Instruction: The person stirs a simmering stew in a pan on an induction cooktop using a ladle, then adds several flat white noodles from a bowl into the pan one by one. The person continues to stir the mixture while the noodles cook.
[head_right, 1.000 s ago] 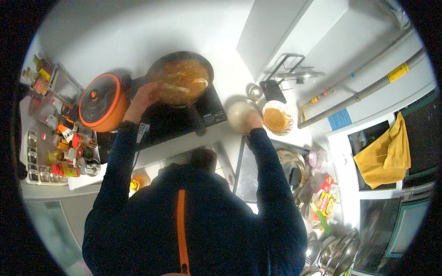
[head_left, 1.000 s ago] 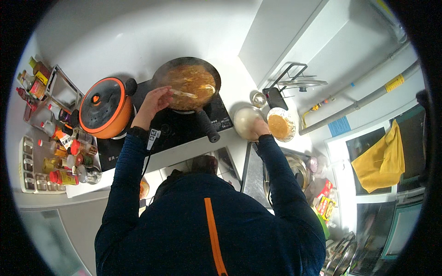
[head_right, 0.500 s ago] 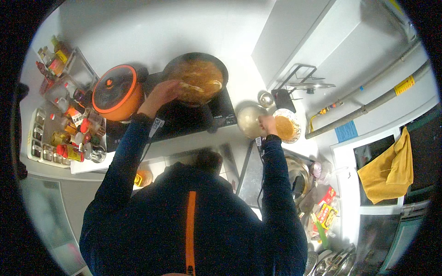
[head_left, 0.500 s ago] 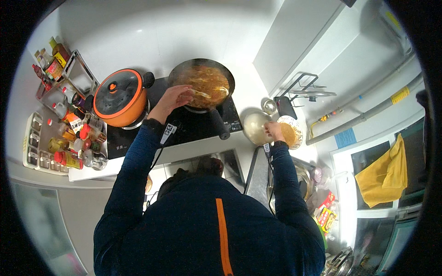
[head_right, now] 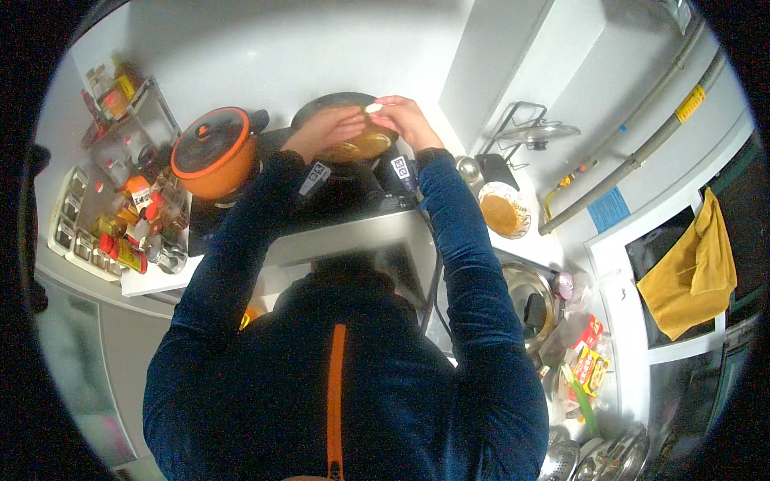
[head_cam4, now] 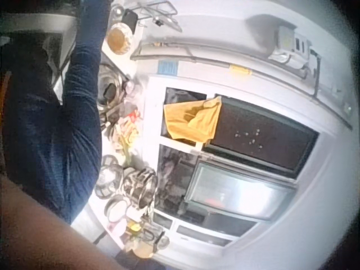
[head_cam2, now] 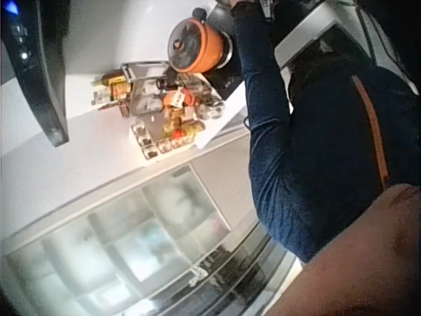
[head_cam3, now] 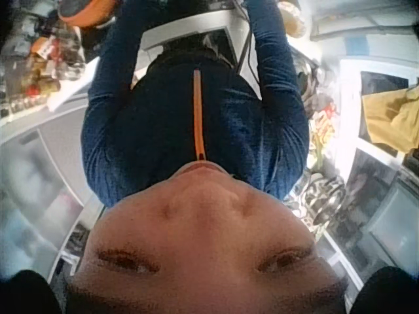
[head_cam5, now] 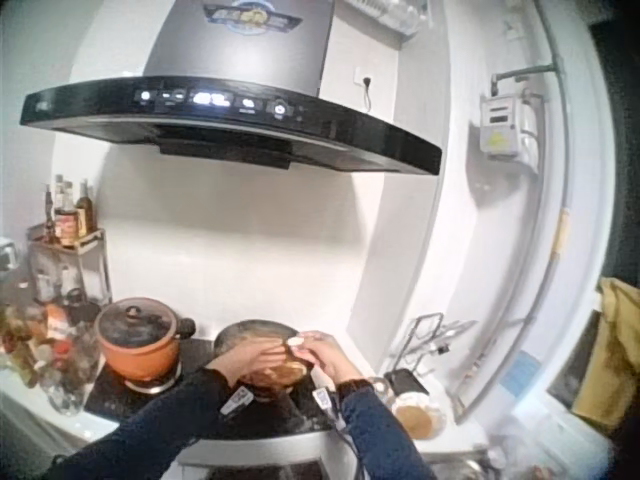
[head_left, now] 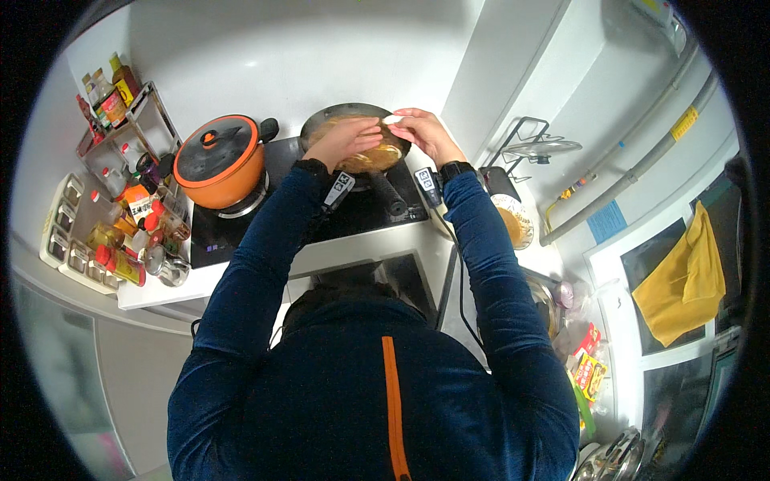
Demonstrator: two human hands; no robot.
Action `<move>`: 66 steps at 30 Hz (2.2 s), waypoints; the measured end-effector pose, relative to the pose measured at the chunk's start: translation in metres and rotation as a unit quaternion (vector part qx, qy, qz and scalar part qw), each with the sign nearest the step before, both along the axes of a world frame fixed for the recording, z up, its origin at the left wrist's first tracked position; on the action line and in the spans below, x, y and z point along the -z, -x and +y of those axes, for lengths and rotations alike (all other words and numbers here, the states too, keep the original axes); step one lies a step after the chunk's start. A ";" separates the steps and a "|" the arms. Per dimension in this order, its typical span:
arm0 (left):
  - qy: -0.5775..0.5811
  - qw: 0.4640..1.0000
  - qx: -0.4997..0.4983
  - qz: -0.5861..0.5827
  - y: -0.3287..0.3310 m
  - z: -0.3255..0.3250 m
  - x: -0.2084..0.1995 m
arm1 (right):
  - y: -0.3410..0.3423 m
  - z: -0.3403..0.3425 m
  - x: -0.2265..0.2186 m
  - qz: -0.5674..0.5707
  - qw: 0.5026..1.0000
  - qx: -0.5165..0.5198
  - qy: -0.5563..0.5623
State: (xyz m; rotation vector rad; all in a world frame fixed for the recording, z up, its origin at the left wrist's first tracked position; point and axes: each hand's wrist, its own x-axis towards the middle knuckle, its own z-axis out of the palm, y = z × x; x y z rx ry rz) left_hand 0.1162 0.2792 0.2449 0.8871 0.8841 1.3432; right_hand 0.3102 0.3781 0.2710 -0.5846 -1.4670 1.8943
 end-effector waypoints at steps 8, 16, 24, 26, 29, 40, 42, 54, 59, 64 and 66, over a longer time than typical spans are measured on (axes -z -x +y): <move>-0.090 0.995 -0.001 0.036 0.026 -0.017 -0.018 | 0.049 -0.018 -0.021 -0.048 0.996 -0.042 -0.055; -0.194 0.958 -0.019 0.210 0.036 -0.005 -0.018 | 0.054 -0.003 -0.012 -0.093 0.994 -0.029 -0.042; -0.154 0.980 -0.047 0.118 0.040 0.032 -0.007 | 0.061 0.017 0.001 -0.112 0.994 0.001 -0.008; -0.080 0.995 -0.032 0.042 0.043 0.033 -0.008 | 0.067 0.021 0.006 -0.107 0.994 0.017 0.006; -0.051 0.996 -0.023 0.074 0.048 0.032 -0.011 | 0.072 0.027 0.013 -0.077 0.997 0.014 0.012; -0.036 0.991 -0.009 0.130 0.070 0.059 0.008 | 0.080 0.049 0.016 -0.142 0.989 -0.021 -0.037; -0.025 0.987 -0.014 0.158 0.072 0.064 0.011 | 0.082 0.053 0.017 -0.142 0.989 -0.027 -0.032; 0.036 0.979 -0.048 0.197 0.092 0.069 0.017 | 0.076 0.066 0.027 -0.127 0.991 -0.022 -0.023; 0.031 0.984 0.009 0.172 0.108 0.071 0.023 | 0.075 0.075 0.030 -0.163 0.985 -0.027 -0.041; 0.041 0.981 -0.032 0.189 0.114 0.071 0.023 | 0.070 0.078 0.034 -0.166 0.983 -0.020 -0.075; 0.041 0.976 -0.046 0.210 0.115 0.069 0.022 | 0.070 0.080 0.035 -0.155 0.985 -0.023 -0.067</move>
